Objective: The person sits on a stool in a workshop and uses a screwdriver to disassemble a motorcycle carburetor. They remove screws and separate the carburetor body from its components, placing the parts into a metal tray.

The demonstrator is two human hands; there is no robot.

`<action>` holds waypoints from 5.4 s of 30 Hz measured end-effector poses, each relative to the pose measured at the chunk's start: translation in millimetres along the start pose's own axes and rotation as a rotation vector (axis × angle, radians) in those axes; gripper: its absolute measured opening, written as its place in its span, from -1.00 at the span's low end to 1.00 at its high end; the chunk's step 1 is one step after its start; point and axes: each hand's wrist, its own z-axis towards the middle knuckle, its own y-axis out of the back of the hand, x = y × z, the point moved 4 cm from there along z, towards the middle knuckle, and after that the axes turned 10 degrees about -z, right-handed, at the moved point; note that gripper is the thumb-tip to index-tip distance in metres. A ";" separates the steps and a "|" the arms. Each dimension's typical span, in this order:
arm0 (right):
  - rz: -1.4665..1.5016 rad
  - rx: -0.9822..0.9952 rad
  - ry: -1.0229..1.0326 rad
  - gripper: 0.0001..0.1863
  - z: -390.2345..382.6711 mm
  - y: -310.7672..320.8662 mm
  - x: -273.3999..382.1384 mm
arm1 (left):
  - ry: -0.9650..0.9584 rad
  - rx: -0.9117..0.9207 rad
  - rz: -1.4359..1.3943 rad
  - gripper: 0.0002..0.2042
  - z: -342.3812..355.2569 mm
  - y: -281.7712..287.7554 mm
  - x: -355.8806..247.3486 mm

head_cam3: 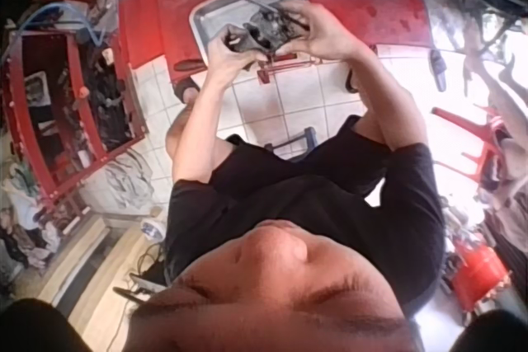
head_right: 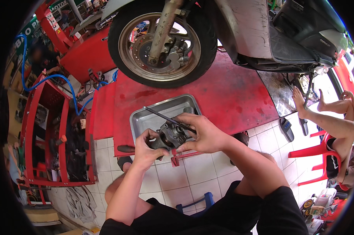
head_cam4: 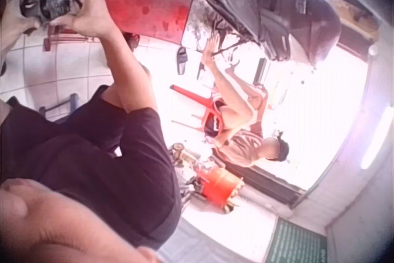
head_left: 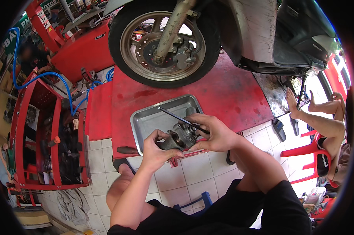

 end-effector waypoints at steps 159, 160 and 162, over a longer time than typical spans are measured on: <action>-0.474 -0.252 0.359 -0.76 32.8 -47.0 11.2 | 0.601 -0.367 -1.183 -0.45 -25.6 14.1 11.9; -0.442 -0.302 0.337 -0.77 38.7 -47.7 9.1 | 0.550 -0.415 -1.180 -0.46 -21.9 28.8 6.2; -0.417 -0.226 0.136 -0.77 52.2 -62.1 -12.7 | 0.440 -0.600 -1.195 -0.48 -16.7 54.5 -7.1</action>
